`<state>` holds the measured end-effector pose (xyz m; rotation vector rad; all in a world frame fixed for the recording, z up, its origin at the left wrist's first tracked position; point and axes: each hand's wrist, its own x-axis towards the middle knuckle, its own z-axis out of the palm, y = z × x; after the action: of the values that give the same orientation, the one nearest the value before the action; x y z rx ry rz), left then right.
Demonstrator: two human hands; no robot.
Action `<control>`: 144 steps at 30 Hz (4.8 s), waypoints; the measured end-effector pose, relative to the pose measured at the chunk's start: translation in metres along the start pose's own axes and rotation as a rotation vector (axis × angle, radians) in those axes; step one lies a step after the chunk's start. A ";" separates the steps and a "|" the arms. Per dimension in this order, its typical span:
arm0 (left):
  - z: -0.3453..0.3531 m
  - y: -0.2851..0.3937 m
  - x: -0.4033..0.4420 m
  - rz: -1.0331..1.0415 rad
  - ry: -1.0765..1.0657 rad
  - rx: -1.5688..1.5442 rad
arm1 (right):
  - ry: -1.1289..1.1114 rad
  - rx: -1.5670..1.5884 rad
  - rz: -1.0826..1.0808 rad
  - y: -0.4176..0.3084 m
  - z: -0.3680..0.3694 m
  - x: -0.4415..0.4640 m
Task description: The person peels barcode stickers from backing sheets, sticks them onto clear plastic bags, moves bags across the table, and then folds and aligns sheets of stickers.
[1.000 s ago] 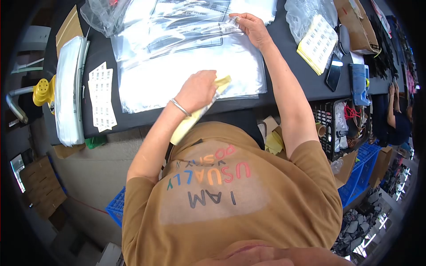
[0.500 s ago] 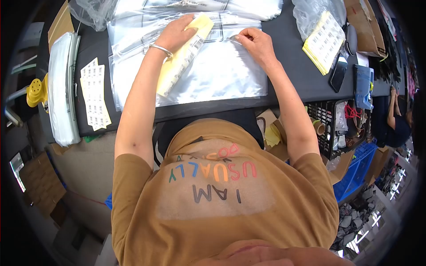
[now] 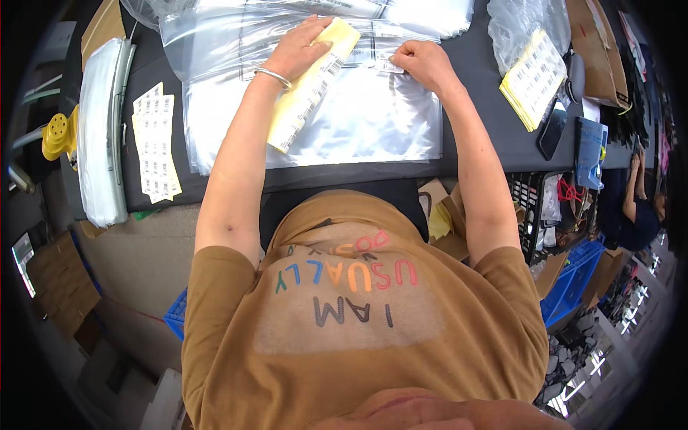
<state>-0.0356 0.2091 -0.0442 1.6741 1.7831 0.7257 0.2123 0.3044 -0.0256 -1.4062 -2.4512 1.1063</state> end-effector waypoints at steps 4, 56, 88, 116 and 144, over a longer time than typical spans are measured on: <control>0.003 -0.003 0.000 0.017 0.007 0.009 | 0.060 -0.036 -0.025 0.000 0.004 -0.004; 0.004 0.009 -0.234 -0.202 0.398 0.135 | 0.630 -0.345 -0.676 -0.048 -0.008 0.012; 0.024 0.006 -0.232 -0.088 0.690 0.242 | 0.395 -0.534 -0.482 -0.060 0.032 0.191; 0.003 0.076 -0.186 -0.028 0.191 -0.069 | -0.074 0.830 -0.003 -0.050 0.075 -0.153; -0.054 0.094 -0.169 -0.259 -0.214 0.042 | 0.207 0.893 -0.269 -0.074 0.079 -0.148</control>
<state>-0.0036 0.0462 0.0690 1.4505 1.8253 0.3827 0.2108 0.1236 0.0010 -0.8191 -1.5740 1.5798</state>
